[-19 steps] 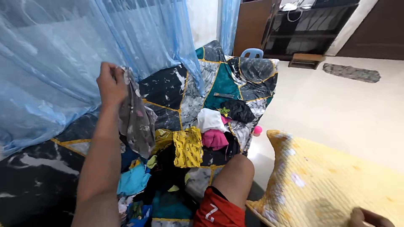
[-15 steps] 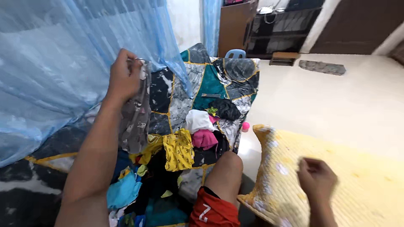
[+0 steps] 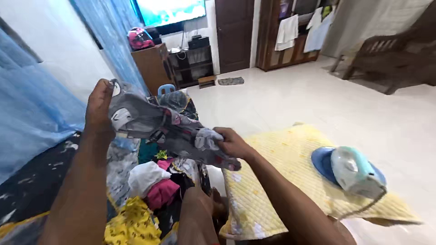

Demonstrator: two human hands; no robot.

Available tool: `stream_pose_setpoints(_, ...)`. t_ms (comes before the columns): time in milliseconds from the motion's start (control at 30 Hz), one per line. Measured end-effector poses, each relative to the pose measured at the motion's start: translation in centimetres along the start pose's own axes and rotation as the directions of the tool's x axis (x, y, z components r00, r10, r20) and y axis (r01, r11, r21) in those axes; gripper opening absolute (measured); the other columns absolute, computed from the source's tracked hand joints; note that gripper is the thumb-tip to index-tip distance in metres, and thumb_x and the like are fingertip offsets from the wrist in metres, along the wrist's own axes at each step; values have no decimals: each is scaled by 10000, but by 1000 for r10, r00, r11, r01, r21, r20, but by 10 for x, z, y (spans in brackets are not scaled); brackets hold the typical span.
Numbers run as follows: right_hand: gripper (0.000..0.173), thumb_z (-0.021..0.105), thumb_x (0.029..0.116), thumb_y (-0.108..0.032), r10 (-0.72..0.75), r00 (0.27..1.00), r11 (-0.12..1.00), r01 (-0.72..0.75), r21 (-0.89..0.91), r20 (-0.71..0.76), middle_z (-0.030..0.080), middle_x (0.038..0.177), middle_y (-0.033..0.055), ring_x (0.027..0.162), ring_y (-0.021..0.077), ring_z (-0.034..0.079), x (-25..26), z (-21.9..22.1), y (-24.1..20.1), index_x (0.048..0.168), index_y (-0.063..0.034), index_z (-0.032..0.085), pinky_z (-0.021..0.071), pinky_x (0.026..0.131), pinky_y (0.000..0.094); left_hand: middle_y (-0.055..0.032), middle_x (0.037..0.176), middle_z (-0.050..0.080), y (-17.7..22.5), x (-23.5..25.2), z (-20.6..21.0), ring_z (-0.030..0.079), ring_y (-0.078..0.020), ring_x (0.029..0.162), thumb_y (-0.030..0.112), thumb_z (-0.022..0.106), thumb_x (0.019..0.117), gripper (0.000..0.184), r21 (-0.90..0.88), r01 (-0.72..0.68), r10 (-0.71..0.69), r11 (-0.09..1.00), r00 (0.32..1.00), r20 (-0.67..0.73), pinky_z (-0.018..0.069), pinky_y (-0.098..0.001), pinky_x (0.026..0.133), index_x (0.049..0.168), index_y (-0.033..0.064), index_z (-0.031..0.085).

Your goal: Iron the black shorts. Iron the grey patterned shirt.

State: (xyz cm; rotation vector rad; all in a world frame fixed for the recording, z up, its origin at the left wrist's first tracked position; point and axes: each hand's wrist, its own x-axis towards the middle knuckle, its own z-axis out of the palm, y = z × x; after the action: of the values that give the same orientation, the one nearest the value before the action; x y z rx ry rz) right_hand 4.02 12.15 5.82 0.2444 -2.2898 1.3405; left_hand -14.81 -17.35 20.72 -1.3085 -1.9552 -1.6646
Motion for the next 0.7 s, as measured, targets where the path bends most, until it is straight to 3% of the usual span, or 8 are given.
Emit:
stream_pose_setpoints(67,179,526,987,-106,4,986,997,-17,-78,-164,666,803,25,711,80,632,-21,-44,-6,959,-35,688,565,670,329,98,952,572,-29,7,13,573,65,804,283,376,1113,202,28,45,-45,999,999,-29,528,-184,738,1168,155,523)
stream_pose_setpoints(167,235,495,1060,-174,83,935,964,-162,-209,-345,686,826,36,694,111,645,-53,-108,-22,1026,-68,703,576,631,351,76,750,546,-59,11,42,487,-29,528,386,368,1121,308,-49,180,-184,983,977,-108,458,-221,481,1171,167,578)
stream_pose_setpoints(233,268,472,1084,-176,168,919,923,-274,-271,-356,715,869,29,752,111,672,-71,-142,-33,1050,-91,725,590,695,370,85,713,460,-77,17,56,433,-47,515,441,353,1115,311,-131,255,-273,958,952,-141,426,-232,475,1136,208,557)
stream_pose_setpoints(333,288,472,1084,-154,294,912,839,-390,-380,-286,723,863,39,779,134,680,-85,-173,-37,1005,-94,742,580,734,416,88,710,472,-95,22,92,443,-40,523,478,370,1103,363,-199,290,-319,936,938,-133,439,-237,493,1119,188,587)
stream_pose_setpoints(433,271,506,1047,-124,388,896,731,-443,-519,-217,704,805,69,756,199,678,-85,-187,-33,908,-76,734,556,712,486,5,813,571,-89,8,168,516,-82,607,384,382,1109,384,-150,273,-255,950,958,130,481,-288,560,1180,69,591)
stream_pose_setpoints(500,239,564,1034,-113,422,885,678,-451,-581,-195,686,753,83,702,219,668,-81,-191,-32,866,-64,727,546,668,491,-93,923,655,-74,-12,233,623,-147,727,266,508,1068,325,-119,143,-88,983,921,379,559,-357,667,1196,-19,598)
stream_pose_setpoints(633,100,671,962,-96,382,906,711,-414,-568,-182,728,792,51,702,177,693,-74,-199,-48,968,-98,771,590,677,459,-92,1244,672,-23,-44,340,676,-192,1099,516,761,876,728,-163,30,90,986,731,677,600,-404,832,1409,80,525)
stream_pose_setpoints(700,140,693,940,-112,377,910,709,-405,-578,-174,735,846,37,733,161,694,-73,-210,-65,1060,-129,764,595,698,449,-86,1284,667,-2,-45,367,660,-176,1155,487,767,881,711,-242,60,140,968,670,729,590,-394,886,1419,88,529)
